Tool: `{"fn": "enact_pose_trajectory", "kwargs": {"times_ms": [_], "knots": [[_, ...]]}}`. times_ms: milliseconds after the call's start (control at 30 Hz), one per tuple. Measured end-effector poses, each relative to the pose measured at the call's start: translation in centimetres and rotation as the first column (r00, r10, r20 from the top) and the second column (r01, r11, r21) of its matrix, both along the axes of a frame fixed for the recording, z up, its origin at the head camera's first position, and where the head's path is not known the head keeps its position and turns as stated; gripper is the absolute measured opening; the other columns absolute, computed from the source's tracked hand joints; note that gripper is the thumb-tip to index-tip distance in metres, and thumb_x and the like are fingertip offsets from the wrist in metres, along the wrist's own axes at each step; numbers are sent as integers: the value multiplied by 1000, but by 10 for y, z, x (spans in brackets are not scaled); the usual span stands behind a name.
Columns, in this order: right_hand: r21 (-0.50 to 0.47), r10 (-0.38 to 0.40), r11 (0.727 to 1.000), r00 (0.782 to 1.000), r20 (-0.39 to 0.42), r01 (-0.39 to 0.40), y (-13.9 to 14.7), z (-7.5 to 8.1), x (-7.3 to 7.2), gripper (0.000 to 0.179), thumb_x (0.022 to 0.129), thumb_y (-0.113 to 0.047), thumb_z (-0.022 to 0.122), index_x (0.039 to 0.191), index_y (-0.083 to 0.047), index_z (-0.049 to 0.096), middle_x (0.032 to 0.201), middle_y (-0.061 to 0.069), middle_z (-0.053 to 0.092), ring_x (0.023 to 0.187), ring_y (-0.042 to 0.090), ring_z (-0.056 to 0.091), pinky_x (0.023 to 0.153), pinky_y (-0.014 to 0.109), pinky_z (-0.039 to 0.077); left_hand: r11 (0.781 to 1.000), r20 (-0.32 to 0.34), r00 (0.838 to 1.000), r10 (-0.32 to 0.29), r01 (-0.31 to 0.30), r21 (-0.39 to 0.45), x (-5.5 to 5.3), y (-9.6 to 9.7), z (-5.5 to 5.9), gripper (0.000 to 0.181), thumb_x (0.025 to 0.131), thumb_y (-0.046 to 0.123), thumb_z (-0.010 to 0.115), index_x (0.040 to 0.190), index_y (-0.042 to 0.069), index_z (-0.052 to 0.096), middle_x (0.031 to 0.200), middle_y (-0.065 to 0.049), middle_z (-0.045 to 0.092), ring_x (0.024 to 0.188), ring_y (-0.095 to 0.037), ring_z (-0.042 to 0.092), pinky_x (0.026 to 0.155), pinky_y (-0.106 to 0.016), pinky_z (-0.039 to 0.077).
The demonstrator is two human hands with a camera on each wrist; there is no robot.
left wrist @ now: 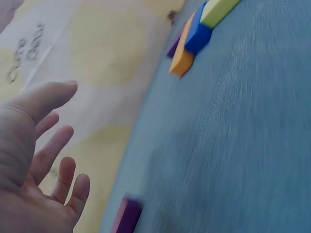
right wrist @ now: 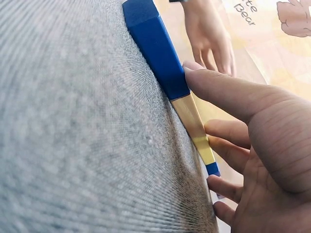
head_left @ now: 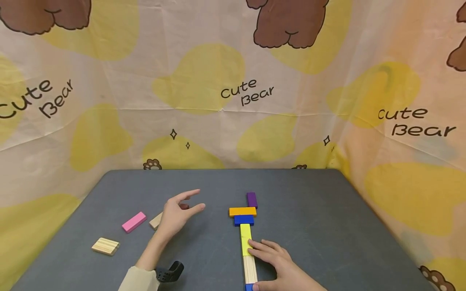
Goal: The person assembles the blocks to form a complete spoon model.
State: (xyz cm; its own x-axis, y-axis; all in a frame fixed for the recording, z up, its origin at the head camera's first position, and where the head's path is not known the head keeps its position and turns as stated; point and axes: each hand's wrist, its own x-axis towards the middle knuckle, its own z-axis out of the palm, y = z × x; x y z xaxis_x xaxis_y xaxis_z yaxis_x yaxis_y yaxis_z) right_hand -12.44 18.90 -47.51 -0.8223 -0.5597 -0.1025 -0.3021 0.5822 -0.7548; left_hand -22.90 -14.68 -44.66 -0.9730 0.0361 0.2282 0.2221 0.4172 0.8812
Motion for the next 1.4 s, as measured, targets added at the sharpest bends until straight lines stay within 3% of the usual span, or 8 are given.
{"fn": "enact_pose_trajectory", "kwargs": {"times_ms": [233, 400, 533, 667, 800, 967, 1233, 1400], "knots": [[0, 3, 1000, 1000, -12, -3, -1, 1, 1, 74, 83, -55, 73, 147, -29, 48, 154, -15, 33, 138, 39, 23, 97, 72, 24, 987, -42, 988, 147, -150, -63, 22, -65, 2, 57, 80, 44, 81, 131, 21, 65, 137, -7, 55, 116, -33, 54, 89, -42, 46], [-3, -2, 1000, 1000, -6, 2, 0, 1, 1, 74, 82, -55, 73, 147, -29, 48, 154, -15, 33, 138, 38, 22, 97, 72, 25, 946, -43, 949, 312, -314, -79, 40, -109, 3, 58, 81, 40, 81, 132, 18, 65, 137, -11, 55, 114, -31, 55, 81, -19, 43], [-9, 3, 1000, 1000, -13, -3, 0, 0, 1, 74, 83, -55, 73, 147, -29, 48, 154, -14, 33, 138, 37, 23, 97, 72, 25, 904, -53, 916, 398, -402, -147, 57, -138, -4, 57, 80, 41, 82, 131, 21, 66, 136, -12, 57, 112, -14, 50, 80, -18, 38], [-7, 5, 1000, 1000, -22, -5, 0, 0, 1, 74, 83, -55, 72, 148, -30, 47, 154, -15, 33, 138, 37, 23, 97, 72, 25, 869, -10, 888, 459, -451, -204, 73, -166, -11, 62, 78, 44, 82, 133, 21, 65, 135, -18, 55, 102, -14, 51, 68, -19, 41], [-5, 6, 1000, 1000, -24, -6, 1, 0, 2, 74, 83, -55, 72, 148, -29, 47, 155, -14, 33, 138, 38, 23, 97, 72, 25, 856, 88, 877, 472, -433, -283, 86, -187, -16, 77, 79, 52, 79, 142, 14, 54, 138, -28, 49, 113, -35, 48, 72, -34, 44], [-19, 8, 1000, 1000, -12, -9, 0, 1, 2, 73, 84, -52, 73, 148, -29, 47, 154, -13, 33, 138, 39, 23, 97, 73, 24, 865, 144, 897, 418, -343, -366, 93, -202, -23, 94, 78, 53, 79, 150, 6, 40, 141, -32, 42, 123, -48, 38, 85, -60, 35], [-26, 24, 999, 999, -27, -25, 2, 1, 1, 72, 85, -51, 73, 148, -26, 47, 155, -10, 34, 137, 41, 24, 96, 74, 23, 863, 159, 926, 341, -242, -444, 87, -209, -36, 107, 75, 55, 80, 151, -1, 30, 135, -30, 50, 116, -45, 42, 86, -58, 35], [-20, 36, 999, 998, -47, -37, 2, -1, 1, 71, 85, -52, 71, 147, -26, 48, 155, -10, 34, 137, 41, 25, 96, 74, 24, 841, 156, 918, 365, -253, -478, 85, -210, -41, 105, 73, 59, 80, 148, -1, 37, 136, -30, 49, 117, -44, 43, 84, -59, 35]]}}
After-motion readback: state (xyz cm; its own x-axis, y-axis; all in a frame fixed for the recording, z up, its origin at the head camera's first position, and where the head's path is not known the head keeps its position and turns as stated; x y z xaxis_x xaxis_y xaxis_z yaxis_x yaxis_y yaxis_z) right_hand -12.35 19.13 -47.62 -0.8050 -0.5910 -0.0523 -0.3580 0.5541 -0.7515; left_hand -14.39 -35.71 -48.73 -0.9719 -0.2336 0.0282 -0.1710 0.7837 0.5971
